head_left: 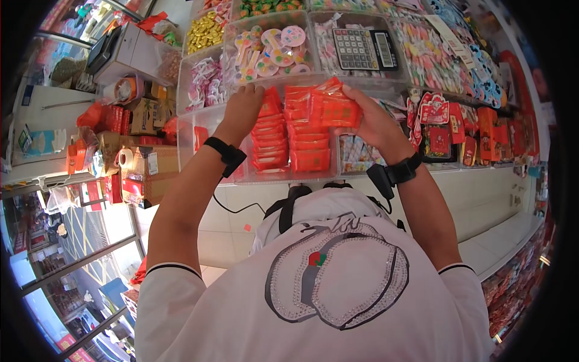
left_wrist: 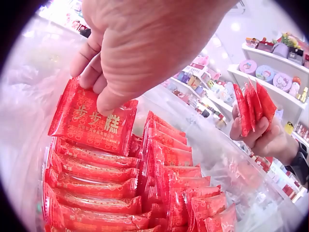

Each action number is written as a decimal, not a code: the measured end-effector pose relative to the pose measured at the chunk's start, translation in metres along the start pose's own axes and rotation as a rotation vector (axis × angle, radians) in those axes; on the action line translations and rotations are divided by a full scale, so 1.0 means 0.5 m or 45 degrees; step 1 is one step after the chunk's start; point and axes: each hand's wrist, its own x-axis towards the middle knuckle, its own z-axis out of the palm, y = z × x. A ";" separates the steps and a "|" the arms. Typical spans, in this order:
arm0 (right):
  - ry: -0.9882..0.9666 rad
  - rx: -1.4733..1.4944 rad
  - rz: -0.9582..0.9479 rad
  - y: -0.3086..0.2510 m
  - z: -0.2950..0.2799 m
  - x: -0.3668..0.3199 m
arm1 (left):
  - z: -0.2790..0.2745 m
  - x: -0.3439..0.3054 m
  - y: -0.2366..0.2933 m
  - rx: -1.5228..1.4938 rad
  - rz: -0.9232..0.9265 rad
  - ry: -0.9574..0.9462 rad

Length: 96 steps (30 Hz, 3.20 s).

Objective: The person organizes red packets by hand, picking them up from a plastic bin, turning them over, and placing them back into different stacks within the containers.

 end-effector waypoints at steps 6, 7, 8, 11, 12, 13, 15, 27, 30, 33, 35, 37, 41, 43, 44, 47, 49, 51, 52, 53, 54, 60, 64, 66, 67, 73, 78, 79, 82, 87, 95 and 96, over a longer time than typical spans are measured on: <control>-0.022 0.043 -0.004 -0.009 -0.009 0.005 | 0.002 -0.001 -0.002 -0.185 0.005 0.032; -0.020 0.041 -0.018 -0.009 -0.009 0.005 | 0.001 -0.001 -0.002 -0.187 0.030 0.056; -0.017 0.041 -0.032 -0.010 -0.009 0.005 | 0.000 -0.003 -0.002 -0.202 -0.027 0.012; -0.042 0.050 -0.095 -0.012 -0.018 0.009 | -0.073 0.004 0.024 -0.325 -0.162 -0.060; -0.059 0.055 -0.117 -0.013 -0.021 0.009 | -0.090 0.007 0.029 -0.414 -0.188 -0.044; -0.077 0.073 -0.124 -0.018 -0.023 0.008 | -0.104 0.009 0.033 -0.503 -0.216 -0.028; -0.113 0.110 -0.140 -0.031 -0.022 0.004 | -0.124 0.014 0.042 -0.866 -0.294 -0.004; -0.083 -0.032 -0.002 0.010 0.042 0.016 | -0.248 -0.007 0.194 -1.189 -0.187 0.260; -0.038 -0.033 -0.012 0.023 0.054 0.030 | -0.236 -0.015 0.195 -0.900 -0.155 0.303; -0.050 -0.043 -0.020 0.034 0.051 0.038 | -0.230 -0.020 0.197 -0.776 -0.146 0.291; -0.085 -0.110 -0.027 0.034 0.057 0.037 | -0.230 -0.024 0.196 -0.796 -0.157 0.246; -0.101 -0.148 -0.027 0.039 0.062 0.031 | -0.228 -0.031 0.194 -0.840 -0.156 0.184; -0.066 -0.167 -0.076 0.056 0.056 0.039 | -0.231 -0.034 0.205 -0.872 -0.025 0.127; -0.008 -0.164 -0.119 0.059 0.065 0.038 | -0.237 -0.042 0.210 -0.845 0.033 0.106; 0.034 -0.161 -0.137 0.056 0.069 0.028 | -0.245 -0.046 0.203 -0.879 -0.007 0.065; 0.022 -0.164 -0.173 0.020 0.072 0.001 | -0.269 -0.068 0.147 -0.980 -0.160 0.002; 0.003 -0.143 -0.195 0.006 0.049 0.000 | -0.250 -0.074 0.067 -1.045 -0.289 0.041; 0.014 -0.107 -0.212 -0.003 0.027 0.007 | -0.218 -0.079 0.005 -0.774 -0.302 0.060; 0.019 -0.102 -0.220 -0.007 0.029 0.005 | -0.205 -0.079 -0.009 -0.637 -0.307 0.075; 0.016 -0.107 -0.220 -0.006 0.031 0.005 | -0.190 -0.078 -0.013 -0.544 -0.272 0.023; 0.014 -0.112 -0.220 -0.004 0.032 0.004 | -0.178 -0.077 -0.010 -0.452 -0.236 -0.028; -0.021 -0.130 -0.188 0.007 0.034 -0.005 | -0.097 -0.074 0.013 -0.115 -0.095 -0.065; -0.031 -0.142 -0.192 0.011 0.032 -0.010 | -0.076 -0.071 0.018 0.052 -0.037 -0.117; 0.022 -0.156 -0.159 0.014 0.039 -0.019 | -0.072 -0.070 0.023 0.115 -0.031 -0.109; 0.047 -0.165 -0.144 0.013 0.041 -0.021 | -0.071 -0.068 0.025 0.147 -0.028 -0.103; -0.009 -0.144 -0.120 0.018 0.035 -0.014 | -0.045 -0.063 0.026 0.238 0.050 -0.034; -0.029 -0.138 -0.118 0.023 0.036 -0.013 | -0.041 -0.064 0.031 0.343 0.051 -0.121; -0.025 -0.137 -0.114 0.023 0.037 -0.013 | -0.041 -0.063 0.032 0.365 0.048 -0.144; -0.025 -0.144 -0.111 0.023 0.038 -0.013 | -0.042 -0.062 0.038 0.383 0.007 -0.098; -0.036 -0.138 -0.092 0.024 0.033 -0.012 | -0.045 -0.067 0.039 0.153 0.014 -0.027; -0.124 -0.126 -0.075 0.035 0.034 0.009 | -0.096 -0.063 0.048 -0.136 -0.085 -0.243; -0.153 -0.120 -0.071 0.033 0.040 0.010 | -0.126 -0.051 0.051 -0.285 -0.161 -0.253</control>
